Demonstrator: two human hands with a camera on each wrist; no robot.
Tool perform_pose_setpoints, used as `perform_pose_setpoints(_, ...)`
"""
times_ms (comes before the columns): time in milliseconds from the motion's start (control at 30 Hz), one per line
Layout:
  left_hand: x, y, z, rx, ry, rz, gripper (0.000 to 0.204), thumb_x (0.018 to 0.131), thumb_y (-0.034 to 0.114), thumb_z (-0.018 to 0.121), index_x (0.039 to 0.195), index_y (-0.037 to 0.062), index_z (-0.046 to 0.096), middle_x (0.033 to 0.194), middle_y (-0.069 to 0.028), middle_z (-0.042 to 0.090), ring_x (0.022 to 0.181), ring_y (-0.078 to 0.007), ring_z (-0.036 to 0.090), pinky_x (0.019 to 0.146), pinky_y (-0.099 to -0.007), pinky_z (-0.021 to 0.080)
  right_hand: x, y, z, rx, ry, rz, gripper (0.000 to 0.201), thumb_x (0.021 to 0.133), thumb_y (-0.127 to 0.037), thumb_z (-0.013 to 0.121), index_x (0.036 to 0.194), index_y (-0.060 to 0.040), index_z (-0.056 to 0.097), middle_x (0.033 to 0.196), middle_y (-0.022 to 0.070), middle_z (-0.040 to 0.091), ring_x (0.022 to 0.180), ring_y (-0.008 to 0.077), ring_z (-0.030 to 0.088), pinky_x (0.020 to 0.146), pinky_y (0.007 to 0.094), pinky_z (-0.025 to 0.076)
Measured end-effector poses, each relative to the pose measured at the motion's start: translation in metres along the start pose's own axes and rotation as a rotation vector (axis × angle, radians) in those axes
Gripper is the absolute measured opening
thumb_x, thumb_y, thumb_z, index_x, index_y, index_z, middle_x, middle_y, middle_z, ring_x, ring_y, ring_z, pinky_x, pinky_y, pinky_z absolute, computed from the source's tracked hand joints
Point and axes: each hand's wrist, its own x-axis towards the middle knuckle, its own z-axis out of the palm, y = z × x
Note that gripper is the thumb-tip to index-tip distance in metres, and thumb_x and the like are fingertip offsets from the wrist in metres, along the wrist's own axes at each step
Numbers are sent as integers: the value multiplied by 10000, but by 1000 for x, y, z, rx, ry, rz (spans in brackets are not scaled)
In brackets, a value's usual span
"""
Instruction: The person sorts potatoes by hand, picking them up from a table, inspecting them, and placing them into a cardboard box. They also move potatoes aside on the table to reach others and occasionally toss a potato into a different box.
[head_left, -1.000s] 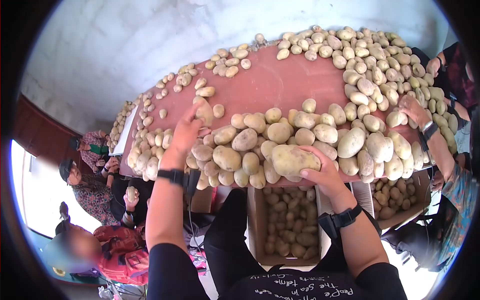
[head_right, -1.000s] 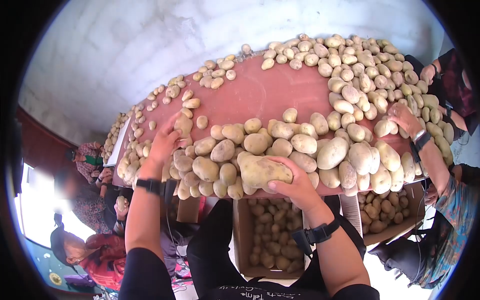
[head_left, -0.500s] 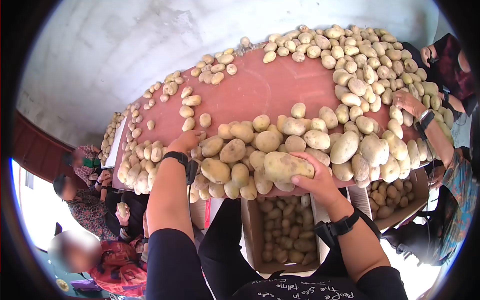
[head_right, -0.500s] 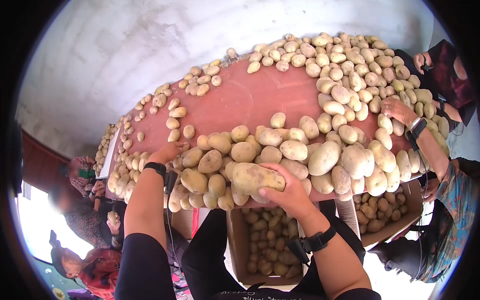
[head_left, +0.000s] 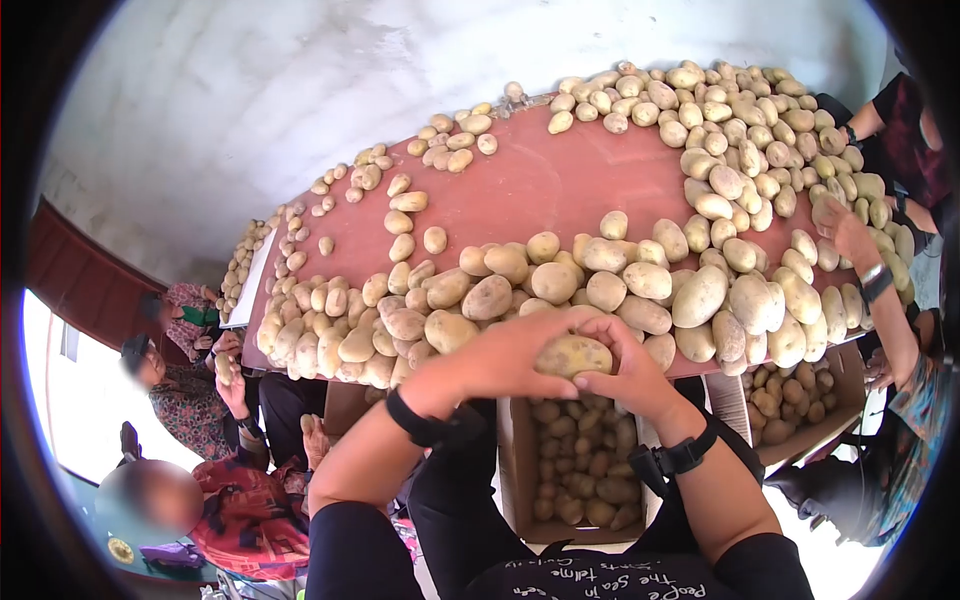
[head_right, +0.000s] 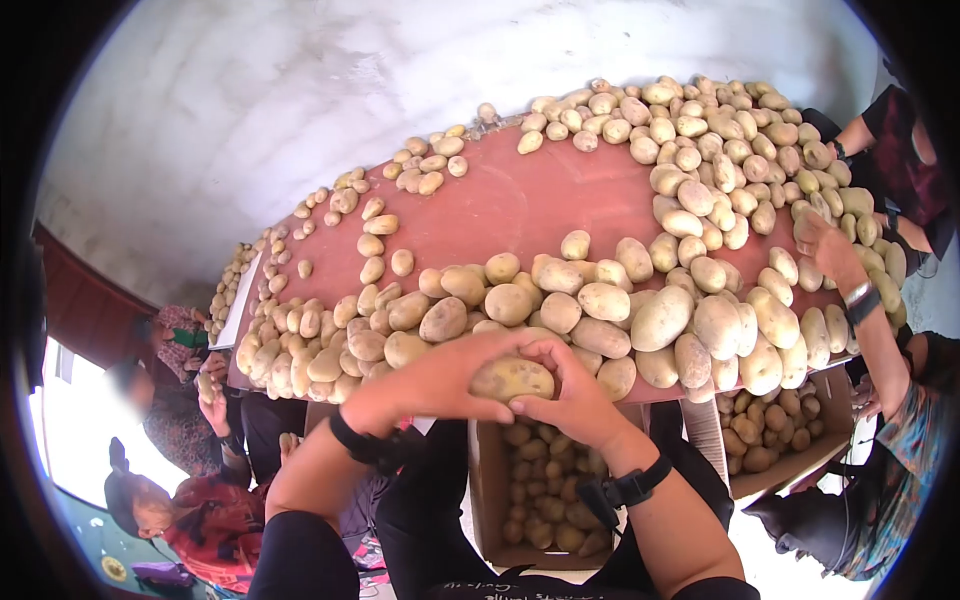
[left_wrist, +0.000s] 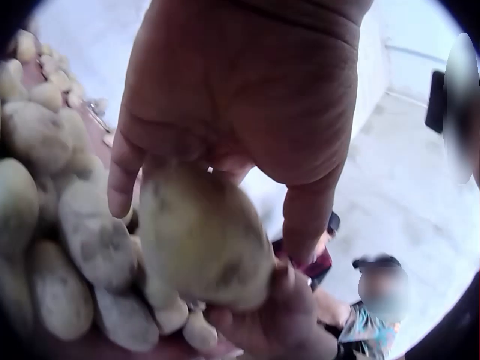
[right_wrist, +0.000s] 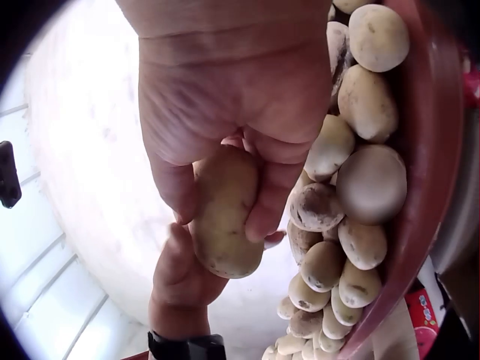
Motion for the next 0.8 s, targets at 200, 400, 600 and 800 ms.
perform_pose_setpoints(200, -8, -8, -29, -18, -21, -86, 696, 744, 348, 777, 1350, 113, 527, 1177, -148, 612, 1106, -278, 585, 961, -378, 450, 1, -4, 9, 207, -29, 41, 536, 882, -94, 662, 1332, -30, 378, 1225, 76, 484, 1125, 152, 517, 933, 307, 468)
perform_pose_setpoints(400, -14, -104, -110, -168, 354, -594, 652, 852, 401, 692, 1312, -26, 516, 1141, -130, 614, 1030, -232, 611, 861, -336, 509, 1, -4, 0, 157, -47, 62, 488, 901, -107, 586, 1343, -29, 394, 1258, 80, 488, 1133, 182, 531, 981, 348, 446)
perform_pose_setpoints(600, 2, -210, -109, 161, 281, -868, 579, 923, 308, 584, 1390, -2, 437, 1250, -212, 593, 1143, -298, 587, 934, -389, 487, 1, -2, -2, 111, -88, 108, 418, 896, -87, 574, 1295, -20, 470, 1206, 84, 542, 1109, 174, 553, 965, 336, 458)
perform_pose_setpoints(800, 0, -224, -79, 323, 196, -683, 525, 901, 194, 555, 1392, 43, 447, 1255, -272, 574, 1170, -409, 548, 993, -435, 438, 2, -7, -6, 254, -1, 155, 371, 892, -95, 583, 1248, -14, 518, 1129, 78, 603, 1085, 165, 575, 939, 312, 475)
